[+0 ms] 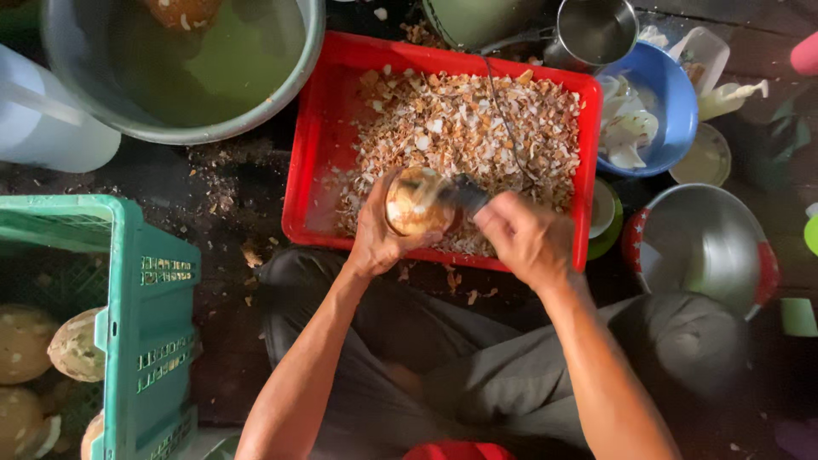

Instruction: The person sits on the floor and peels the outer husk off coconuts with a knife, holding each coconut over a red tray that collects the falling husk fibers. Trimmed coconuts are placed into a green plastic crate, and the person works through several coconuts one at a time.

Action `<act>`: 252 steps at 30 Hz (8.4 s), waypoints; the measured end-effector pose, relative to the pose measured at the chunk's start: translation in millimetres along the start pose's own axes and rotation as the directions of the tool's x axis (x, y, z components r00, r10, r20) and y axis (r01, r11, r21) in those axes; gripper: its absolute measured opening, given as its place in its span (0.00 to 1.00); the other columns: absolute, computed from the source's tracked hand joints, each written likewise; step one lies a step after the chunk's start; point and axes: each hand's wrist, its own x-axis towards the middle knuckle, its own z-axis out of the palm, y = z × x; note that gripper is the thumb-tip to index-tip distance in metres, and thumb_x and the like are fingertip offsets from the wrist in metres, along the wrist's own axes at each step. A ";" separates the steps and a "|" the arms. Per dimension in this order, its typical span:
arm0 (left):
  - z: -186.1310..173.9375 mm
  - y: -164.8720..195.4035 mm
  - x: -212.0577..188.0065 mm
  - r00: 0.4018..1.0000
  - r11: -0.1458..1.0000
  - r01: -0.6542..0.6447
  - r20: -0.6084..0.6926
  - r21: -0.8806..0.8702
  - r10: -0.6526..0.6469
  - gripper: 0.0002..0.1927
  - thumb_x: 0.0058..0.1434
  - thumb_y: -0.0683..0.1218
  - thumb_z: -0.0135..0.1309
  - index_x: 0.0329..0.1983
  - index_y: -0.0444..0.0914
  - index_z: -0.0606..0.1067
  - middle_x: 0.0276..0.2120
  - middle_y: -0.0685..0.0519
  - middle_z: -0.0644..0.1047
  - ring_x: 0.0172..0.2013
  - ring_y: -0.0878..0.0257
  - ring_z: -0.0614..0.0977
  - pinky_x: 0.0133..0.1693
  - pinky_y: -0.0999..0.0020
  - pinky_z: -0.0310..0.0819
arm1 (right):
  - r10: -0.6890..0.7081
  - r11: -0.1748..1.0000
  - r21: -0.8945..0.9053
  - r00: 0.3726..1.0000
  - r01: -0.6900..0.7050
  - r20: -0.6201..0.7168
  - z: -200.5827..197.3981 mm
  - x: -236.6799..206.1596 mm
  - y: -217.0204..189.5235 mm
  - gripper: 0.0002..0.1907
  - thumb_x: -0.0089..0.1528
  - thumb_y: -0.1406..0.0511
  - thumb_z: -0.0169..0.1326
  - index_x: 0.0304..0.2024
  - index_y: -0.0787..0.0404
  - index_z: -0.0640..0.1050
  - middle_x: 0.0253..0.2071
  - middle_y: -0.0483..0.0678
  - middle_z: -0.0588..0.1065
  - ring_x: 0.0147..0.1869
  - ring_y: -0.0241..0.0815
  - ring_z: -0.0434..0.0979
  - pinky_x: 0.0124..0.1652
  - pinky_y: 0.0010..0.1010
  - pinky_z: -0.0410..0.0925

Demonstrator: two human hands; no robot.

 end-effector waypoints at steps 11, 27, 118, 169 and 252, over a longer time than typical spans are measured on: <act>-4.4 -15.2 5.0 0.999 0.999 0.027 0.019 0.031 -0.027 0.56 0.41 0.49 0.77 0.72 0.33 0.61 0.58 0.48 0.77 0.59 0.59 0.79 0.61 0.61 0.73 | 0.020 0.996 0.082 1.000 -0.019 -0.011 19.4 -11.6 -1.4 0.16 0.65 0.50 0.56 0.37 0.54 0.81 0.25 0.46 0.77 0.29 0.48 0.81 0.30 0.39 0.69; -16.5 -3.9 3.5 0.983 0.944 -0.059 -0.148 0.324 0.112 0.56 0.36 0.56 0.79 0.65 0.32 0.65 0.54 0.42 0.74 0.55 0.48 0.78 0.58 0.57 0.73 | -0.091 0.989 0.120 0.996 0.090 0.001 30.2 -2.7 -33.1 0.19 0.69 0.49 0.50 0.38 0.55 0.79 0.29 0.43 0.79 0.26 0.41 0.80 0.25 0.34 0.69; 24.9 4.5 -13.5 0.987 0.910 -0.033 -0.132 0.414 0.096 0.64 0.30 0.52 0.82 0.67 0.31 0.58 0.59 0.42 0.67 0.58 0.49 0.73 0.60 0.56 0.70 | 0.194 0.961 -0.250 0.934 -0.119 0.299 55.7 -24.9 115.7 0.37 0.51 0.64 0.62 0.64 0.62 0.68 0.41 0.63 0.79 0.45 0.66 0.80 0.42 0.54 0.73; 23.0 -29.9 -12.7 0.950 0.816 -0.138 -0.157 0.561 0.269 0.45 0.39 0.52 0.76 0.58 0.34 0.68 0.46 0.41 0.74 0.49 0.41 0.76 0.50 0.50 0.73 | -0.103 0.737 0.620 0.951 0.271 -0.293 90.7 15.7 -23.5 0.07 0.65 0.65 0.59 0.40 0.64 0.82 0.46 0.50 0.78 0.53 0.48 0.77 0.52 0.42 0.70; 26.2 -24.0 1.4 0.982 0.907 -0.188 0.067 0.378 0.176 0.48 0.36 0.50 0.78 0.61 0.33 0.70 0.54 0.44 0.75 0.55 0.52 0.79 0.58 0.60 0.74 | 0.352 0.439 0.897 0.910 0.045 -0.218 163.3 -22.4 26.7 0.12 0.69 0.63 0.55 0.48 0.66 0.81 0.45 0.42 0.78 0.49 0.34 0.75 0.49 0.29 0.68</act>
